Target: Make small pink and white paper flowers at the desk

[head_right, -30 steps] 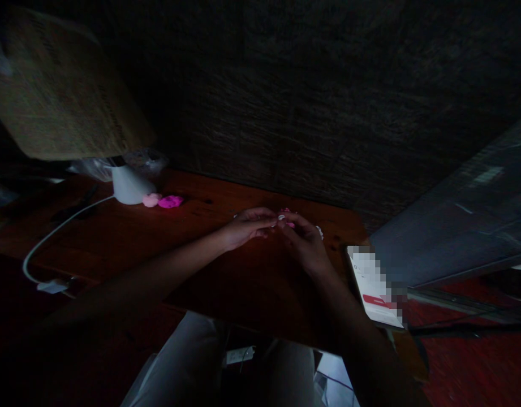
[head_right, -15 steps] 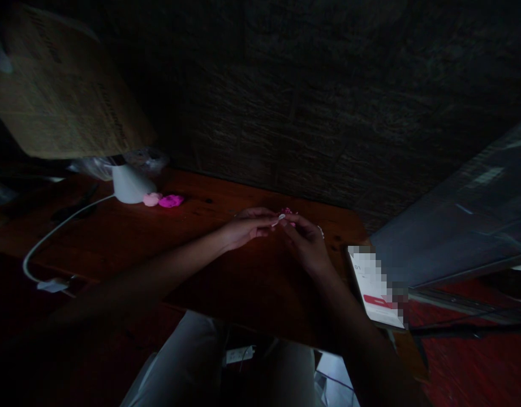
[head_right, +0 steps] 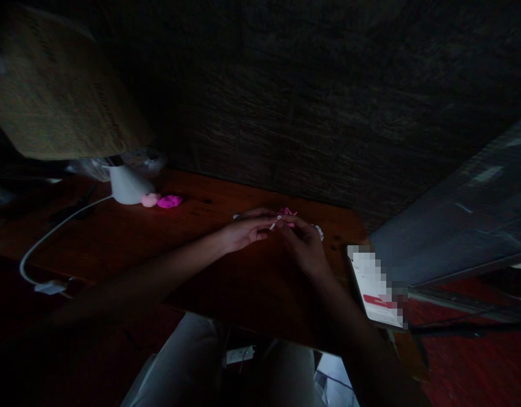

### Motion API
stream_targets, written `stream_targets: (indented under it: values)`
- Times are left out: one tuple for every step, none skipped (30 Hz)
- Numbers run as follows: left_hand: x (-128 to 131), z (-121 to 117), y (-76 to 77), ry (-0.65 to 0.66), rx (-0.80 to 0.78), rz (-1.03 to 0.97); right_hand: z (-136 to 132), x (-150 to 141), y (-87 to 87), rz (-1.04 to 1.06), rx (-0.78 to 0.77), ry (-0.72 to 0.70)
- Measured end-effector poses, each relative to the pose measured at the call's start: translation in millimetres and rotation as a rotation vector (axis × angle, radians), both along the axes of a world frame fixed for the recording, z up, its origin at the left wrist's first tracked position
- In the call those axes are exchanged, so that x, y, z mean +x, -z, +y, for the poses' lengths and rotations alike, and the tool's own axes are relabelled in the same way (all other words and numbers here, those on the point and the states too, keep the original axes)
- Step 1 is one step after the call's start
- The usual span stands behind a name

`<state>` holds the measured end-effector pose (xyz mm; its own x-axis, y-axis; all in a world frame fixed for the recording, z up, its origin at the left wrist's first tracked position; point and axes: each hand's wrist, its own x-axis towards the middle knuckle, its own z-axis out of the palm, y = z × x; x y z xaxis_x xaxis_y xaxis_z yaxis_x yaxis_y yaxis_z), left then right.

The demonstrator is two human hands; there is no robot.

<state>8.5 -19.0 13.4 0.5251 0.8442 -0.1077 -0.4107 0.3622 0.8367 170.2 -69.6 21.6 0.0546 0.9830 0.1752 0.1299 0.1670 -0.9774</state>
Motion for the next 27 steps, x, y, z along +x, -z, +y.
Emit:
stream_targets:
  values:
    - [0,0,0.2,0.002,0.005,0.004,0,0,0.1,-0.004,-0.003,0.0]
    - [-1,1,0.4,0.005,0.007,0.008,0,0,0.1,-0.005,-0.007,0.001]
    - [-1,1,0.7,0.01,0.007,0.012,0,0,-0.1,-0.002,-0.007,0.003]
    - [-1,1,0.9,0.015,0.011,0.015,0,0,-0.4,0.003,-0.002,0.007]
    - [-1,0,1.1,0.021,0.02,0.02,0,0,-0.9,0.007,0.003,0.011]
    - [-1,0,1.1,0.026,0.036,0.026,0,0,-1.5,0.009,0.008,0.011]
    - [-1,0,1.0,0.028,0.056,0.036,0,0,-2.1,0.01,0.015,0.01]
    - [-1,0,0.6,0.029,0.079,0.051,0,0,-2.7,0.011,0.021,0.006]
    - [-2,1,-0.4,0.031,0.107,0.073,1,0,-3.2,0.008,0.028,-0.005]
    - [-3,3,-1.9,0.037,0.141,0.107,1,1,-3.5,0.0,0.038,-0.017]
    - [-6,5,-4.0,0.045,0.183,0.151,1,2,-3.7,-0.011,0.052,-0.03]
    - [-10,9,-6.5,0.049,0.241,0.206,1,4,-3.7,-0.028,0.071,-0.04]
    - [-16,14,-9.3,0.048,0.325,0.279,2,6,-3.6,-0.055,0.093,-0.043]
    - [-22,20,-12.1,0.013,0.427,0.354,2,8,-3.4,-0.095,0.111,-0.048]
    - [-30,26,-14.6,-0.062,0.541,0.433,2,10,-3.0,-0.146,0.138,-0.038]
    - [-39,32,-16.5,-0.145,0.648,0.518,2,12,-2.5,-0.214,0.164,-0.04]
    - [-47,37,-17.8,-0.192,0.73,0.612,3,13,-1.8,-0.287,0.195,-0.041]
    - [-54,42,-18.2,-0.19,0.775,0.708,3,13,-0.7,-0.364,0.227,-0.039]
    - [-61,46,-17.8,-0.167,0.798,0.795,4,13,0.9,-0.438,0.257,-0.042]
    - [-67,49,-16.6,-0.13,0.807,0.873,5,12,3.1,-0.506,0.281,-0.045]
    - [-71,51,-15.0,-0.09,0.814,0.939,7,11,5.8,-0.56,0.302,-0.054]
    - [-73,53,-12.9,-0.03,0.822,1.003,8,10,9.0,-0.596,0.316,-0.075]
    - [-75,53,-10.8,0.01,0.842,1.053,10,9,12.5,-0.626,0.321,-0.102]
    - [-76,54,-8.8,0.071,0.867,1.096,11,9,16.0,-0.663,0.32,-0.131]
    - [-76,54,-7.0,0.095,0.891,1.116,13,9,19.2,-0.7,0.323,-0.155]
    - [-76,54,-5.6,0.104,0.892,1.115,14,10,21.9,-0.729,0.32,-0.183]
    - [-75,54,-4.6,0.103,0.87,1.094,14,11,23.9,-0.753,0.312,-0.21]
